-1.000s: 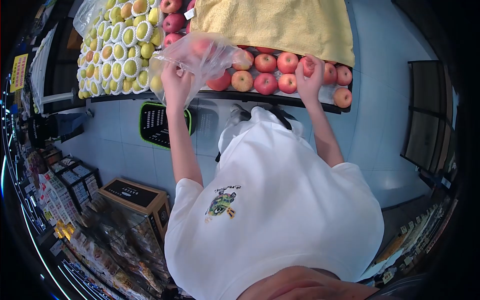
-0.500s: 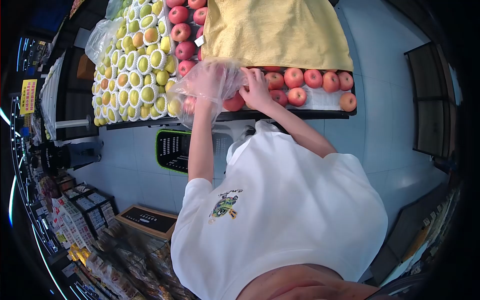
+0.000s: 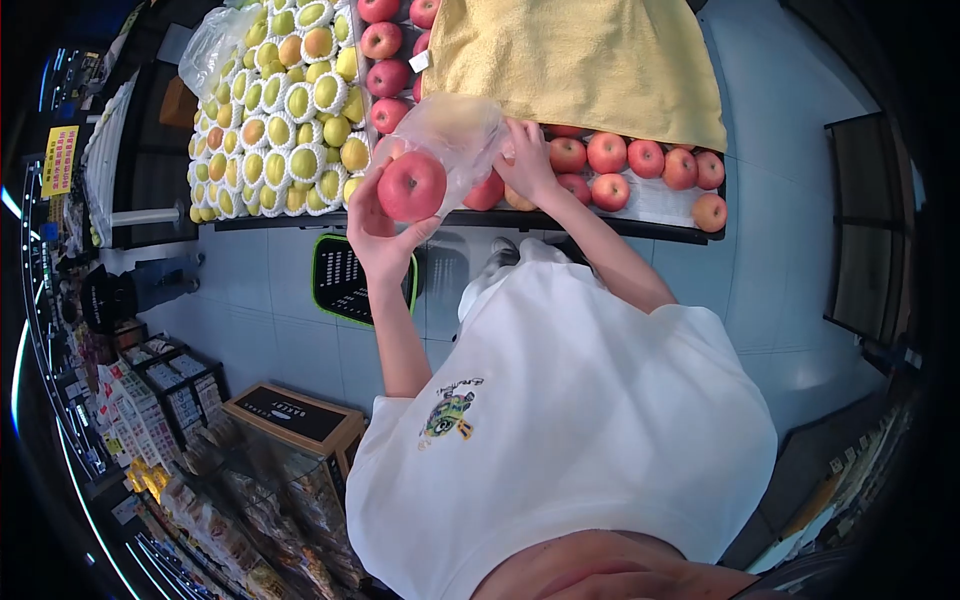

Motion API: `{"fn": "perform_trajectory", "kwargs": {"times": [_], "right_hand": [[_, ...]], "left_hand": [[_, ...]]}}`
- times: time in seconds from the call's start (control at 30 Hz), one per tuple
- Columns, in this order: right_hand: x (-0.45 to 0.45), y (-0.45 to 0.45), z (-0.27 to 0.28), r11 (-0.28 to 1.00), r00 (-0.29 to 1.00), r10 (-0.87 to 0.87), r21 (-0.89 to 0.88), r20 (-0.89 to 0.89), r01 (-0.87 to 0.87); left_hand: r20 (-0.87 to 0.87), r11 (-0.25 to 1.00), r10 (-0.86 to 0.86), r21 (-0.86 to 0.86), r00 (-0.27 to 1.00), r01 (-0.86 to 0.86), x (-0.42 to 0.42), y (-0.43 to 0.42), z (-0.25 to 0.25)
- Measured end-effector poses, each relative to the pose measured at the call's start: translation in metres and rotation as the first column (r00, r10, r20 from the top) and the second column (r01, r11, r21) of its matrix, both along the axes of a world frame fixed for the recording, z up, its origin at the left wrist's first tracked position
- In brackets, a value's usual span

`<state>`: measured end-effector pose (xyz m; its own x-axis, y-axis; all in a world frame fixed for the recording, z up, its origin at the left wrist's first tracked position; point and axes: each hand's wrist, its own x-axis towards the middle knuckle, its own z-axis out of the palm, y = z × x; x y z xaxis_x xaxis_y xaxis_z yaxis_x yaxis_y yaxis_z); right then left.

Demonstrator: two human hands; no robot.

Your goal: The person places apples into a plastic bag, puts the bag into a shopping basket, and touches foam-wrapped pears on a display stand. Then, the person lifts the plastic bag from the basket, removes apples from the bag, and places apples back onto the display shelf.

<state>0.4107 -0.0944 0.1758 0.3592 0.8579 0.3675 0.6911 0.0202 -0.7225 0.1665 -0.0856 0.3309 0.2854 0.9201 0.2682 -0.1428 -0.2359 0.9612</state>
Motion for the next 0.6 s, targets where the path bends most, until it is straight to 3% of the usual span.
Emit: {"fn": "perform_trajectory", "kwargs": {"times": [0.07, 0.17, 0.2, 0.27, 0.3, 0.33, 0.4, 0.43, 0.47, 0.5, 0.53, 0.6], "right_hand": [[-0.002, -0.002, -0.003, 0.999, 0.998, 0.030, 0.022, -0.049, -0.029], [-0.002, -0.006, 0.003, 0.997, 0.998, -0.023, 0.073, -0.050, 0.026], [-0.003, -0.009, 0.009, 0.997, 0.999, -0.015, 0.071, -0.050, 0.019], [-0.001, -0.021, 0.030, 0.995, 0.996, -0.078, 0.051, -0.045, 0.080], [0.003, -0.027, 0.039, 0.995, 0.996, -0.081, 0.050, -0.044, 0.083], [0.008, -0.033, 0.048, 0.994, 0.993, -0.008, 0.108, -0.117, 0.020], [0.019, -0.050, 0.069, 0.986, 0.982, 0.051, 0.165, -0.183, -0.020], [0.026, -0.060, 0.080, 0.984, 0.938, 0.124, 0.164, -0.323, -0.074], [0.032, -0.068, 0.085, 0.977, 0.869, 0.190, 0.173, -0.457, -0.123], [0.034, -0.073, 0.086, 0.948, 0.688, 0.309, 0.270, -0.657, -0.168], [0.041, -0.083, 0.090, 0.953, 0.694, 0.290, 0.267, -0.658, -0.145], [0.057, -0.107, 0.108, 0.901, 0.327, 0.432, 0.387, -0.840, -0.196]], "left_hand": [[0.032, 0.999, 0.041, -0.002, 0.999, -0.041, -0.003, -0.017, 0.007], [0.261, 0.978, 0.001, -0.199, 0.965, 0.053, 0.005, -0.038, 0.009], [0.260, 0.978, 0.008, -0.201, 0.965, 0.046, 0.015, -0.045, 0.009], [0.444, 0.925, -0.011, -0.336, 0.896, 0.178, 0.037, -0.056, 0.008], [0.470, 0.906, -0.121, -0.308, 0.874, 0.291, 0.043, -0.059, -0.006], [0.471, 0.903, -0.126, -0.309, 0.873, 0.297, 0.053, -0.064, 0.001], [0.745, 0.565, 0.081, -0.581, 0.662, 0.585, 0.075, -0.078, 0.014], [0.810, 0.433, 0.188, -0.575, 0.555, 0.694, 0.084, -0.079, 0.011], [0.810, 0.417, 0.181, -0.577, 0.559, 0.702, 0.093, -0.080, 0.008], [0.847, 0.299, 0.261, -0.527, 0.463, 0.795, 0.102, -0.082, 0.005], [0.859, 0.182, 0.351, -0.453, 0.373, 0.873, 0.112, -0.083, 0.003], [0.839, 0.125, 0.380, -0.465, 0.390, 0.877, 0.130, -0.086, -0.002]]}}
